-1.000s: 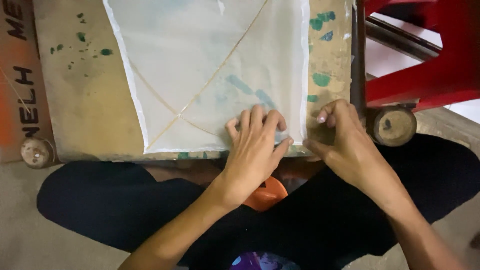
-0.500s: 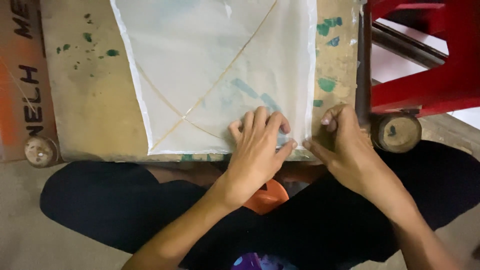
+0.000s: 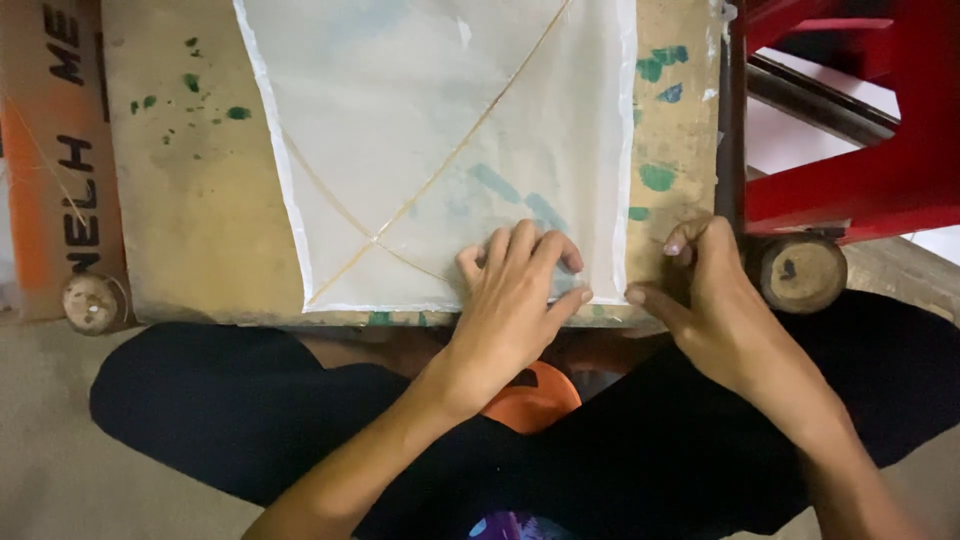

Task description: The person is painting a black design onto a white kite using a brush and paint on a wooden workbench.

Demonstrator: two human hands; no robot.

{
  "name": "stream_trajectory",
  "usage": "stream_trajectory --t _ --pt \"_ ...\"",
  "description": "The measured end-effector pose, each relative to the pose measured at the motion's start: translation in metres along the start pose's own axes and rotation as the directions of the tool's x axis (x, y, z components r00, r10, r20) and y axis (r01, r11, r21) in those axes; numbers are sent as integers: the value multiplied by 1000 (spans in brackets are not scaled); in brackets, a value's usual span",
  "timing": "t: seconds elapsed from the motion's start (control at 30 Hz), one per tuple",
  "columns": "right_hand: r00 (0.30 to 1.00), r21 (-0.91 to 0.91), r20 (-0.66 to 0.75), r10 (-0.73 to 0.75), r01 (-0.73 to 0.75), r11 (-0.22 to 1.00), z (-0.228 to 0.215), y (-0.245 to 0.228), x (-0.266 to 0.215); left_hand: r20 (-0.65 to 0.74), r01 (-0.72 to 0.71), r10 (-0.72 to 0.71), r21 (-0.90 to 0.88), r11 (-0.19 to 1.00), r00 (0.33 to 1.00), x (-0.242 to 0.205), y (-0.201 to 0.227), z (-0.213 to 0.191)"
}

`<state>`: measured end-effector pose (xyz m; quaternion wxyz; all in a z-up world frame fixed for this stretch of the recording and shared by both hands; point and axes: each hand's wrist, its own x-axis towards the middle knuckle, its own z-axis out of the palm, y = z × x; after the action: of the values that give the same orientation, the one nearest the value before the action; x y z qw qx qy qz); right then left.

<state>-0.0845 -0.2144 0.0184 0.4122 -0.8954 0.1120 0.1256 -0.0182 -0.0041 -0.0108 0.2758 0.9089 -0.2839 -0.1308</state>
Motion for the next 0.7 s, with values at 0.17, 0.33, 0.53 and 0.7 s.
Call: stream_trajectory --t 0.17,0.33,0.53,0.7 --pt "999 -37 12 -38 39 999 -6 -34 -9 24 -30 31 -57 998 999 0 0 -6" --pt "933 -206 69 -354 361 909 22 -23 -8 -21 -183 182 -178 967 983 -20 -14 -34" --pt "877 -261 16 -480 467 845 33 -34 -7 -176 -330 379 257 908 908 -43 -39 -27" --pt "856 -428 85 -511 494 757 39 -33 -5 -223 -335 468 453 826 855 -37 -36 -25"
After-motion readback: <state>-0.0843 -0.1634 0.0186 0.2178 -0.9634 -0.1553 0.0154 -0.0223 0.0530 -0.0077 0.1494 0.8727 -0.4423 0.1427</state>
